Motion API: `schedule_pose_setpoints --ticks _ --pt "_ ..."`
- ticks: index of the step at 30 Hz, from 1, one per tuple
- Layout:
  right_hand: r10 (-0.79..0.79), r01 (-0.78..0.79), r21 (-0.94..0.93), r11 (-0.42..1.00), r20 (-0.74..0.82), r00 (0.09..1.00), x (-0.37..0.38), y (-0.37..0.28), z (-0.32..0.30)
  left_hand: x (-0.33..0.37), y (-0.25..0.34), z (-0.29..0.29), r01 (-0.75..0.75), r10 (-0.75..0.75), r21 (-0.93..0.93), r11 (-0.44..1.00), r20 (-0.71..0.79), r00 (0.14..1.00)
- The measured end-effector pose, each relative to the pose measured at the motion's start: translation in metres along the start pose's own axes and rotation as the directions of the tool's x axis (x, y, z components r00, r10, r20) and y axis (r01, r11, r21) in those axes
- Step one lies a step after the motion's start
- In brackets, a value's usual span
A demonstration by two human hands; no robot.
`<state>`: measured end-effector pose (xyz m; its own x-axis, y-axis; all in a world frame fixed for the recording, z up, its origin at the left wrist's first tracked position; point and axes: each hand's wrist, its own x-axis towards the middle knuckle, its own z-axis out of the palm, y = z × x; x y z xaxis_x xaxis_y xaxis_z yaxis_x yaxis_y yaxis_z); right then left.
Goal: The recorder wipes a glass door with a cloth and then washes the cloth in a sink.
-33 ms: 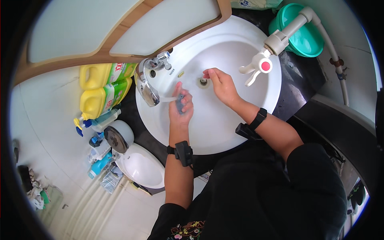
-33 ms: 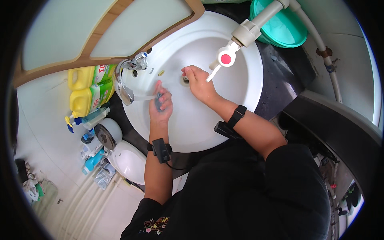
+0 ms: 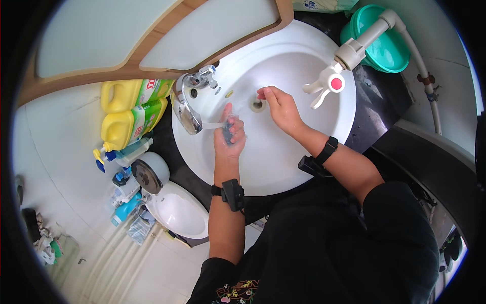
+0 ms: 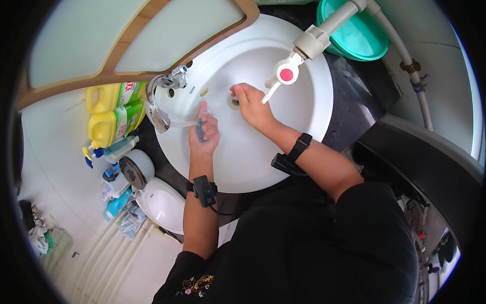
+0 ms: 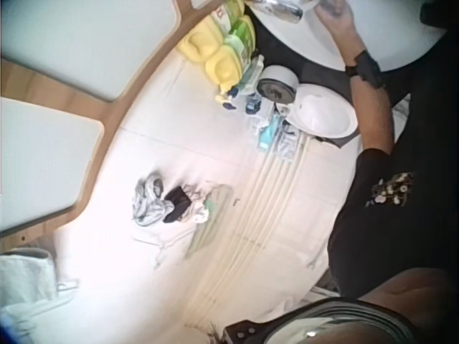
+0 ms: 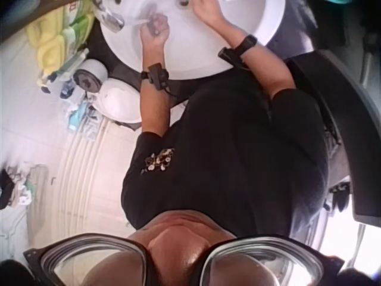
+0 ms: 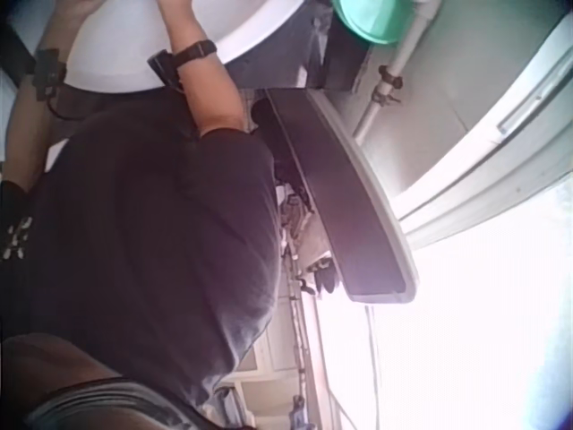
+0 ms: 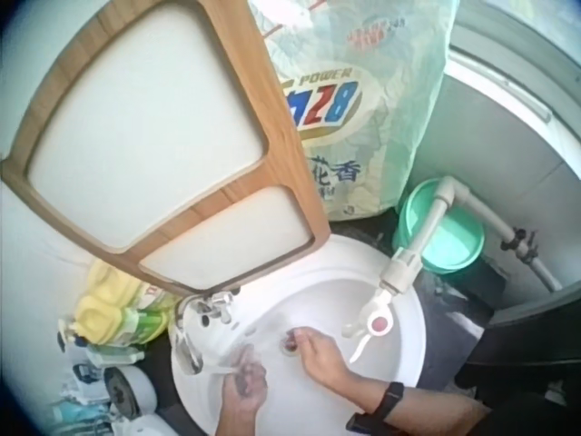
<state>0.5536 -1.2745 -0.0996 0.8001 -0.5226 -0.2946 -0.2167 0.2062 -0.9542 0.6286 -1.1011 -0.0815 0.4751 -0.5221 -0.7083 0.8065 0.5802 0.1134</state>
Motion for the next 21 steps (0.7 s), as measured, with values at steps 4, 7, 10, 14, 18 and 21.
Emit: schedule_pose_setpoints --ticks 4,7,10,14,18,21 --pt "0.016 -0.009 -0.076 0.997 0.087 0.996 -0.003 -0.007 0.004 0.001 0.006 -0.035 -0.009 -0.004 0.103 0.995 0.132 0.991" --pt "-0.230 0.275 -0.209 0.939 0.217 0.949 -0.020 -0.007 0.031 -0.005 0.012 -0.050 -0.059 -0.017 0.146 0.988 0.470 0.883" --pt "-0.319 0.395 -0.328 0.858 0.262 0.911 -0.039 0.000 0.061 -0.026 -0.025 0.043 -0.209 0.290 0.290 0.934 -0.270 0.918" --pt "-0.172 0.308 -0.356 0.882 0.365 0.915 -0.033 0.002 0.076 -0.049 -0.015 0.035 -0.069 0.073 0.097 0.993 -0.036 0.997" --pt "0.008 0.061 -0.110 0.992 0.537 0.844 -0.018 -0.021 0.082 -0.050 -0.016 0.000 -0.127 0.125 0.038 0.991 0.053 0.991" --pt "-0.026 -0.005 0.074 0.997 0.408 0.913 -0.008 -0.024 0.087 -0.048 -0.031 -0.013 -0.143 0.144 0.020 0.989 -0.081 0.986"
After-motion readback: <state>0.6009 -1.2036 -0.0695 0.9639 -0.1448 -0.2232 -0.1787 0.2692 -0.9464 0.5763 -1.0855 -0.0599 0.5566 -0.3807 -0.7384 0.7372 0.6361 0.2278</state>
